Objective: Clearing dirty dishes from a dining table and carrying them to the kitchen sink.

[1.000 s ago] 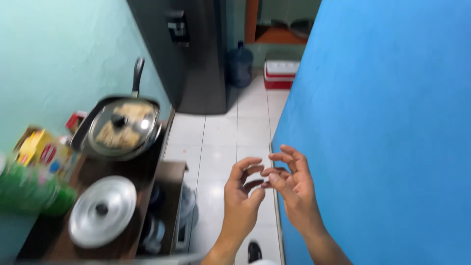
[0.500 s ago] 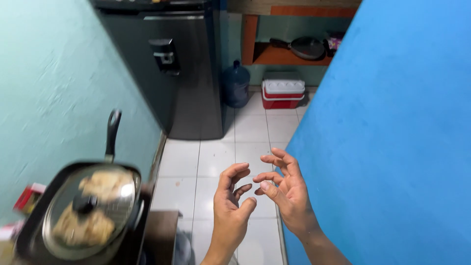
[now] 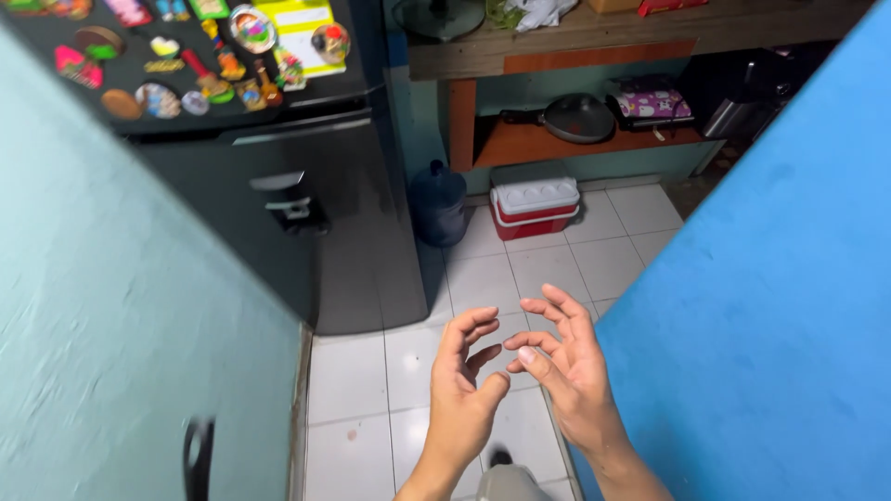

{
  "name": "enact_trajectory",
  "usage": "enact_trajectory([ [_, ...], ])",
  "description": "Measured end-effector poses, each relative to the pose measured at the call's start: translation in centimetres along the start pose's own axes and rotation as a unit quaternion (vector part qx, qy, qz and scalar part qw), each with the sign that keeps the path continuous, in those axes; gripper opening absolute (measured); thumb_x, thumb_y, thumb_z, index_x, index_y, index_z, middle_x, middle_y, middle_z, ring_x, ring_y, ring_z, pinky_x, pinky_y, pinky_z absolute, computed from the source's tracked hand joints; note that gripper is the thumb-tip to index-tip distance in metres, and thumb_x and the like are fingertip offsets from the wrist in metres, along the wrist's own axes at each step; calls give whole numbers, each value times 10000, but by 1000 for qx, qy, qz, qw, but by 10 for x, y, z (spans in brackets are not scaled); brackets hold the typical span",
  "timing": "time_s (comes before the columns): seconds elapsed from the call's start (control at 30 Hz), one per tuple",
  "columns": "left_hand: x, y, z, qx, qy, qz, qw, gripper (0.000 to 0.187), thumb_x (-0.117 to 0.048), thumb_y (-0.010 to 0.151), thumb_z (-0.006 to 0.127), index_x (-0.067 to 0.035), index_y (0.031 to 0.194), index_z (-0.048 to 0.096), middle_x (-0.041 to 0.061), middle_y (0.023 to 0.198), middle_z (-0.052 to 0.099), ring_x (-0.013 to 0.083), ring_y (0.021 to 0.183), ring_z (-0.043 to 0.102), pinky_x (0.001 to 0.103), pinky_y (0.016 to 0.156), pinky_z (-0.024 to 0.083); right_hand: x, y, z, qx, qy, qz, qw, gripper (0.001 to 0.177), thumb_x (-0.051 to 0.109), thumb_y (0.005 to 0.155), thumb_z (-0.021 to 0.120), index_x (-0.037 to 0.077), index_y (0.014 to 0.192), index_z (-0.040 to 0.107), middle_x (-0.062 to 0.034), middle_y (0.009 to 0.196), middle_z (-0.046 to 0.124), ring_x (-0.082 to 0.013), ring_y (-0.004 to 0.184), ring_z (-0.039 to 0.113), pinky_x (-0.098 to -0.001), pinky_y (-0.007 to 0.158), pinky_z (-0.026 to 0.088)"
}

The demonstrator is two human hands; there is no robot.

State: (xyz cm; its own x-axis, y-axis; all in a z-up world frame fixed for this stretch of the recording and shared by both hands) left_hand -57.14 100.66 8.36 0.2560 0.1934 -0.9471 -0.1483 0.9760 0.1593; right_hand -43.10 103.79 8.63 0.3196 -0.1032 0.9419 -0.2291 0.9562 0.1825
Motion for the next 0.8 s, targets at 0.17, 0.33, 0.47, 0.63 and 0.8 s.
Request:
enact_trajectory([
  [0.17, 20, 95, -3, 23, -5, -14, 1000, 625, 101, 732, 566, -69, 1333, 558, 78, 1396, 540, 246, 1361, 526, 392, 1061, 501, -23, 86, -17, -26, 0, -2, 1000, 740, 6, 880, 633, 41, 1535, 289, -219, 1433, 446, -253, 1031, 638, -389, 790, 597],
  [0.33, 38, 196, 9, 45, 5, 22, 999, 627, 142, 750, 574, -62, 1342, 554, 78, 1375, 531, 242, 1360, 524, 383, 1080, 494, -33, 177, -47, -35, -6, -36, 999, 759, -7, 887, 642, 29, 1554, 282, -221, 1450, 434, -259, 1061, 621, -391, 830, 588],
  [0.47, 52, 280, 29, 87, 3, -5, 996, 644, 171, 750, 566, -81, 1343, 561, 62, 1377, 507, 222, 1332, 530, 364, 1053, 529, -35, 256, -77, -70, -25, -24, 997, 750, 6, 882, 634, 44, 1550, 296, -207, 1441, 464, -257, 1051, 645, -393, 799, 609],
  [0.63, 74, 372, 60, 145, -42, 2, 989, 695, 201, 739, 540, -97, 1367, 541, 56, 1395, 492, 208, 1340, 508, 357, 1043, 537, -22, 330, -112, -103, -52, -58, 992, 771, -2, 874, 650, 52, 1562, 306, -204, 1458, 470, -243, 1067, 658, -358, 834, 567],
  [0.8, 100, 451, 99, 191, -52, -43, 979, 687, 211, 747, 535, -97, 1361, 540, 50, 1394, 509, 198, 1337, 496, 352, 1022, 536, -13, 388, -157, -158, -82, -66, 982, 757, 14, 872, 681, 77, 1546, 342, -185, 1441, 505, -220, 1054, 674, -355, 838, 569],
])
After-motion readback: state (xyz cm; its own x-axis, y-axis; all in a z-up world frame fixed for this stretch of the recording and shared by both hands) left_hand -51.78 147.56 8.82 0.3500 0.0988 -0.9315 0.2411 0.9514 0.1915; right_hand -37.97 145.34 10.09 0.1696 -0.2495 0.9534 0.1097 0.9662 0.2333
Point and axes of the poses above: each hand's wrist, its own y-axis towards the middle knuckle, its own z-axis out of the palm, x = y × z, the point moved 5 cm from there along y, towards the middle knuckle
